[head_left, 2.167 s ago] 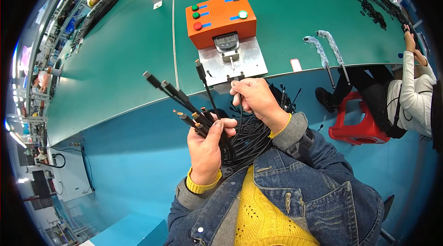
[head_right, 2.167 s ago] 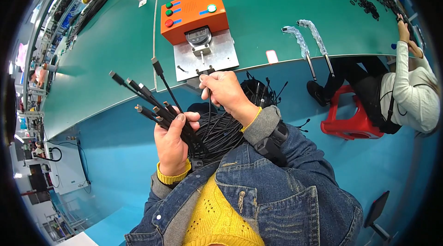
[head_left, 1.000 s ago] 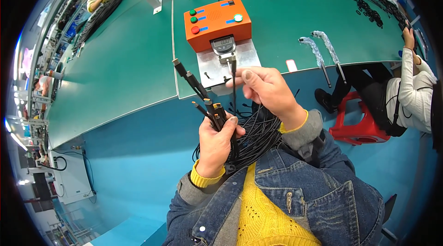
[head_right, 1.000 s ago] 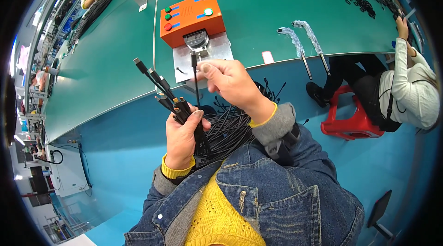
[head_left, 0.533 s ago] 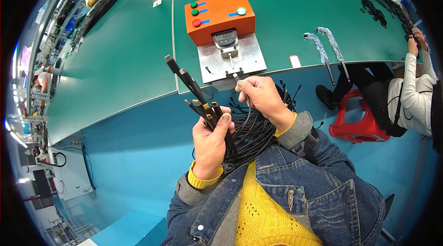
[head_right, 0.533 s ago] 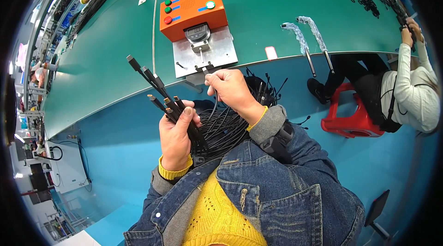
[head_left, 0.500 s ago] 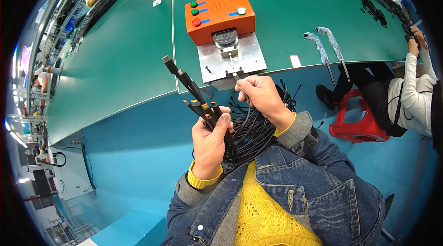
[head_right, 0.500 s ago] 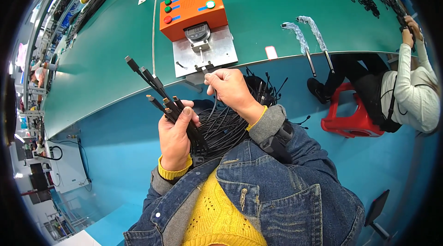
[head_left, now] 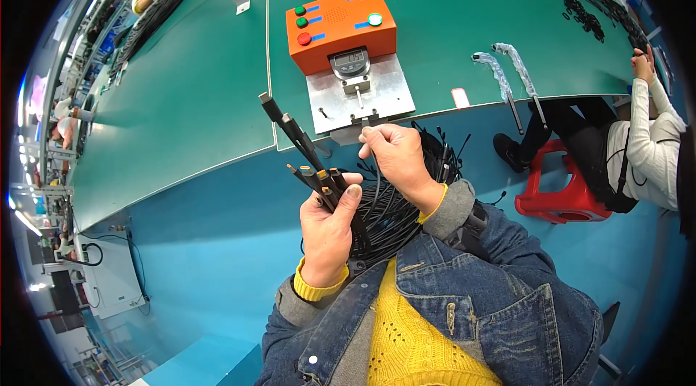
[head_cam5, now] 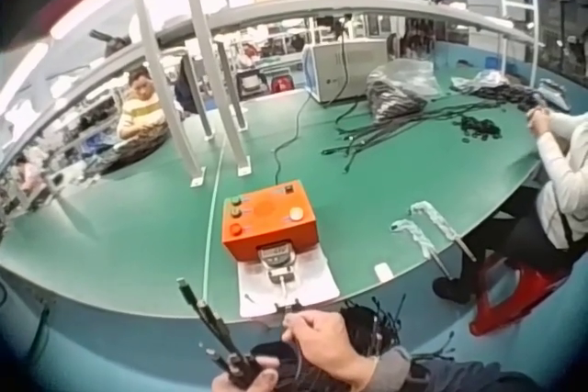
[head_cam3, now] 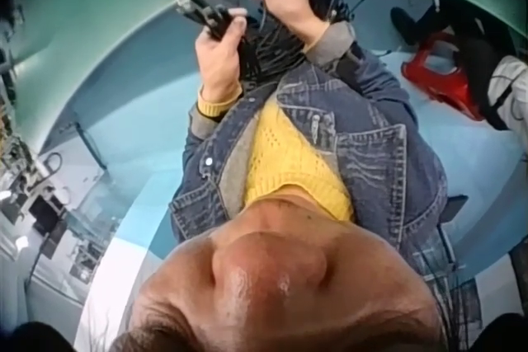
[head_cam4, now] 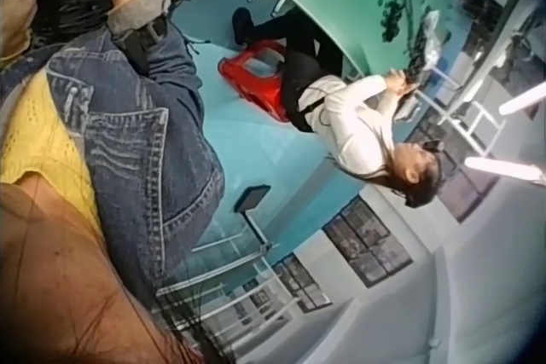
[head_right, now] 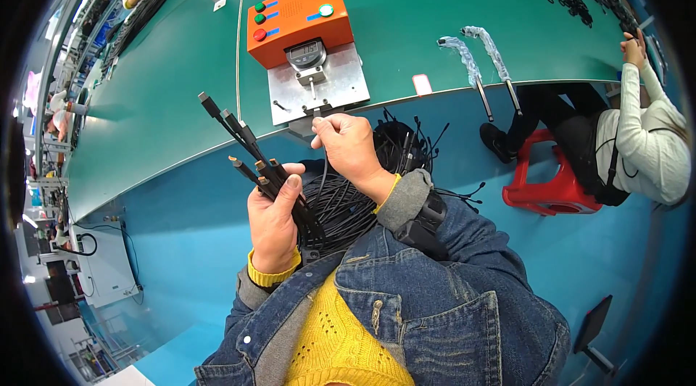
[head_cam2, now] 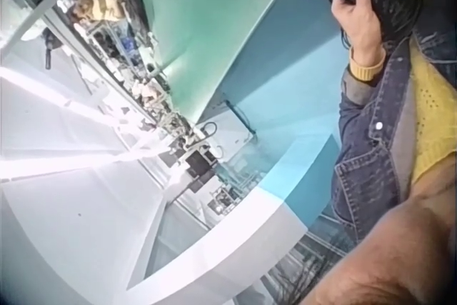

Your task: The person holds a bundle of cables and repeatedly inserts the connector of each cable into a testing machine, pulling it to test the strength of the connection. After each test, the person removes the cable and selects the next one from the bundle to repeat the process.

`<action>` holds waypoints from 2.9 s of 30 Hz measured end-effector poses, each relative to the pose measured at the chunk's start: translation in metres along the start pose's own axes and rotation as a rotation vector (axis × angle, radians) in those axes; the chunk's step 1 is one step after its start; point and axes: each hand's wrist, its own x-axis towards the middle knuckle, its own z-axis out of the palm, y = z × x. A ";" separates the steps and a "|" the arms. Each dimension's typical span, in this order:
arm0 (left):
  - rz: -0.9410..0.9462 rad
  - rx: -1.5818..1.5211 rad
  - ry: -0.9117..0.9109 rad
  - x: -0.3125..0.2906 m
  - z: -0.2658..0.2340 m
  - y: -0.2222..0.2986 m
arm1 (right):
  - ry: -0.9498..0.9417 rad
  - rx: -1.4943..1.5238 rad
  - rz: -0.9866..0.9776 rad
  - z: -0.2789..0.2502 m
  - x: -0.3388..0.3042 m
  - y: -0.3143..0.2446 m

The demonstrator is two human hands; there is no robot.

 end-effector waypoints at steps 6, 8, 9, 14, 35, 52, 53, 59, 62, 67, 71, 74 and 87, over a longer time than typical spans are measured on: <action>0.046 -0.024 0.029 0.000 0.000 -0.003 | -0.022 0.020 0.091 -0.005 0.002 -0.006; 0.048 -0.032 0.014 0.000 0.000 -0.002 | -0.035 0.011 0.088 -0.006 0.002 -0.004; 0.050 -0.031 0.012 -0.001 0.000 -0.002 | -0.041 0.009 0.083 -0.006 0.002 -0.003; 0.024 -0.047 -0.006 -0.001 0.000 0.000 | -0.054 0.016 0.078 -0.006 0.003 -0.002; -0.096 -0.141 -0.011 0.001 0.000 0.000 | -0.253 -0.374 0.177 -0.033 -0.001 -0.006; 0.021 -0.042 0.021 0.020 0.002 -0.013 | -0.396 0.028 0.108 -0.019 -0.013 -0.026; 0.021 -0.043 0.019 0.020 0.003 -0.011 | -0.344 0.051 0.171 -0.019 -0.011 -0.021; -0.010 -0.140 0.078 0.019 -0.001 0.003 | -0.263 0.034 0.222 -0.018 0.001 -0.009; -0.003 -0.139 0.067 0.020 -0.004 0.007 | -0.254 0.033 0.201 -0.016 0.004 -0.008; 0.020 -0.136 0.058 0.022 -0.005 0.011 | -0.232 0.017 0.182 -0.015 0.004 -0.005; 0.020 -0.146 0.055 0.022 -0.005 0.013 | -0.218 0.018 0.173 -0.015 0.004 -0.002; 0.024 -0.143 0.055 0.021 -0.005 0.013 | -0.203 0.037 0.174 -0.014 0.004 -0.002; 0.023 -0.114 -0.003 0.018 -0.007 0.019 | -0.192 0.126 0.200 -0.008 0.007 -0.006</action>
